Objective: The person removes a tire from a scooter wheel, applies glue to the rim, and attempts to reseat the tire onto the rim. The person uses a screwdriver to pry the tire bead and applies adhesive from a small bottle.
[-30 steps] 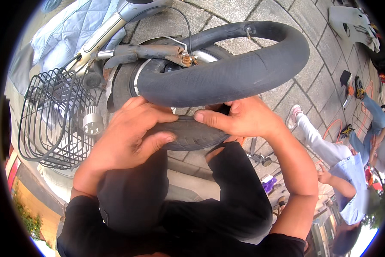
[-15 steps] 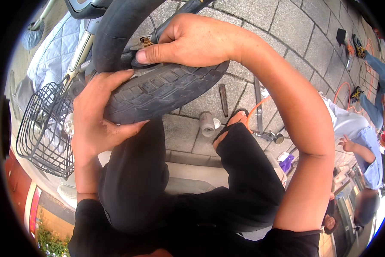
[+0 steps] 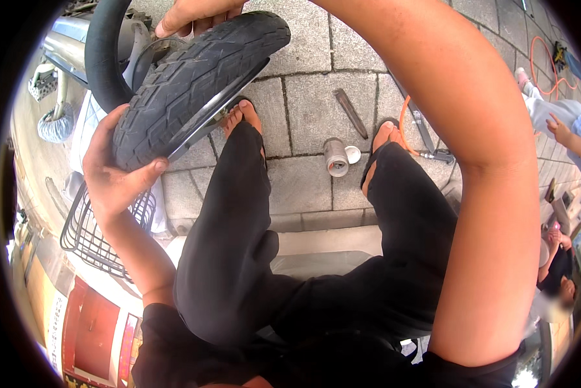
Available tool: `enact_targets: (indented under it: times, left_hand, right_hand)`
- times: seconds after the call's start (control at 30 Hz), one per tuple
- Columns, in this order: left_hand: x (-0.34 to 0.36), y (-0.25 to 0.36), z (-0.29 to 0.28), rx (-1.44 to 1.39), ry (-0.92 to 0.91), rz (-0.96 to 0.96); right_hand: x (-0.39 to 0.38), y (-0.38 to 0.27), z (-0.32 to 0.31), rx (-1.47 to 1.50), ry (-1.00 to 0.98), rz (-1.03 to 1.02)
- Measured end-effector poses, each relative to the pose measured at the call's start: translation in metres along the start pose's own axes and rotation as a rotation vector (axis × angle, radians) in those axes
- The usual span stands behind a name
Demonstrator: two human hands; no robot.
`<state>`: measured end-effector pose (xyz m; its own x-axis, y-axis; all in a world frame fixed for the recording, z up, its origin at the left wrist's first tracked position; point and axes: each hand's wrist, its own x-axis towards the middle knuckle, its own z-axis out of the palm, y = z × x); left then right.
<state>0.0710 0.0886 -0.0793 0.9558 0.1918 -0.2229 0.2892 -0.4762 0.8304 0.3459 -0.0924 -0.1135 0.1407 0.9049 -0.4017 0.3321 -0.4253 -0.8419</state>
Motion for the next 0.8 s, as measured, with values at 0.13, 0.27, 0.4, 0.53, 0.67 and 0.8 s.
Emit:
enact_targets:
  times: [0.13, 0.27, 0.4, 0.53, 0.67, 0.8]
  left_hand:
    - [-0.004, -0.005, -0.012, -0.033, 0.0, -0.062]
    - [-0.001, -0.009, -0.01, -0.063, -0.003, -0.072]
    - [-0.003, -0.009, -0.013, -0.01, -0.019, -0.098]
    - [0.0, -0.007, -0.017, -0.033, -0.065, -0.106]
    - [-0.007, 0.002, -0.007, 0.099, -0.042, -0.104]
    - [-0.012, -0.003, -0.004, 0.114, -0.022, -0.105]
  right_hand:
    - [-0.032, 0.026, 0.003, -0.094, 0.201, -0.037]
    - [-0.077, 0.059, 0.015, 0.072, 0.186, -0.017]
    - [-0.064, 0.093, 0.039, 0.033, 0.155, -0.262]
    - [-0.063, 0.095, 0.052, -0.163, 0.24, -0.187]
    - [-0.057, 0.112, 0.069, -0.136, 0.367, -0.21]
    - [-0.056, 0.118, 0.071, -0.15, 0.381, -0.258]
